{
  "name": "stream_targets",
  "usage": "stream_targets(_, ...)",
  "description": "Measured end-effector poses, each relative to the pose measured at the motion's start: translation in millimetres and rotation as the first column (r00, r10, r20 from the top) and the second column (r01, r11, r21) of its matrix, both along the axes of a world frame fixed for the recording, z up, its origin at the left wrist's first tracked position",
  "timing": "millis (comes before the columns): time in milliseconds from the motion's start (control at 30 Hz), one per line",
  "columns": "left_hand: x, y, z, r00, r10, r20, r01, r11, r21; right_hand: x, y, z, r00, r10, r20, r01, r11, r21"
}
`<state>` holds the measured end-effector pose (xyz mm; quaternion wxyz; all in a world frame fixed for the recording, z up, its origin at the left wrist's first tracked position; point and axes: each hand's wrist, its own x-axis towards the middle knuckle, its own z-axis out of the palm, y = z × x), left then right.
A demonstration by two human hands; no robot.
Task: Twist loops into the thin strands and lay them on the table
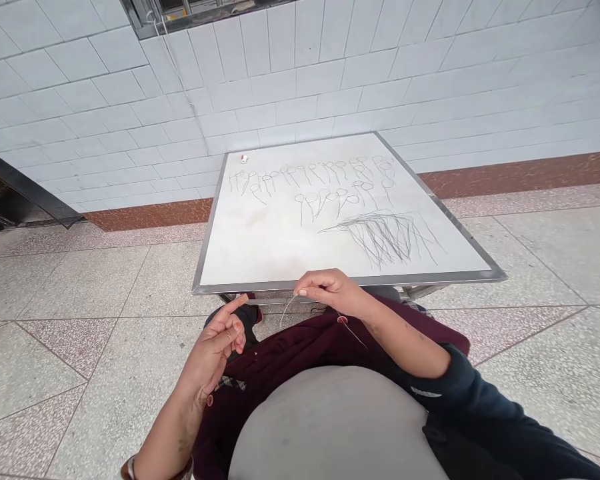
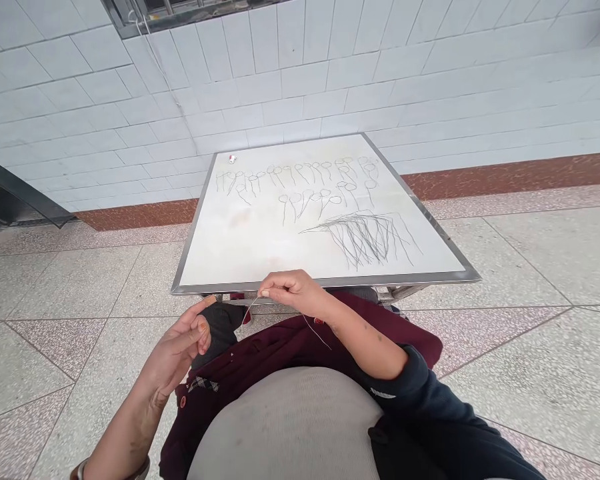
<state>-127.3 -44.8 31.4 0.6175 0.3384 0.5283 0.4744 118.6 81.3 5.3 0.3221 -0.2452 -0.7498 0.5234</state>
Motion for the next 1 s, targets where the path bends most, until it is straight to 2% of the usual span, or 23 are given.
stream_targets(67, 6.6, 4.0, 3.7, 0.999, 0.004, -0.042, -0.003, 1.000, 0.020, -1.9, -4.0, 0.6, 1.000, 0.005, -0.007, -0.005, 0.999, -0.046)
stream_targets(233, 38.1, 16.1, 10.5, 0.990, -0.138, -0.010, 0.138, 0.989, 0.057, -10.8, -14.3, 1.6, 1.000, 0.008, -0.021, -0.010, 0.999, -0.053)
stream_targets(333, 46.8, 20.7, 9.8, 0.980, -0.200, 0.015, 0.199, 0.978, 0.055, -10.4, -16.2, 2.2, 0.999, 0.028, -0.031, -0.029, 0.998, -0.049)
stream_targets(567, 41.7, 17.4, 10.9, 0.952, -0.305, 0.003, 0.305, 0.951, -0.046, -1.9, -11.9, -0.4, 0.997, 0.077, -0.001, -0.077, 0.997, -0.032)
stream_targets(800, 41.5, 13.8, 8.1, 0.947, -0.296, 0.123, 0.301, 0.953, -0.027, 0.1, -10.5, 3.3, 0.991, 0.131, -0.022, -0.131, 0.991, 0.010)
stream_targets(1000, 44.0, 9.4, 11.2, 0.946, -0.318, -0.064, 0.317, 0.948, -0.018, 3.1, -9.8, 5.6, 0.984, 0.173, 0.033, -0.176, 0.974, 0.142)
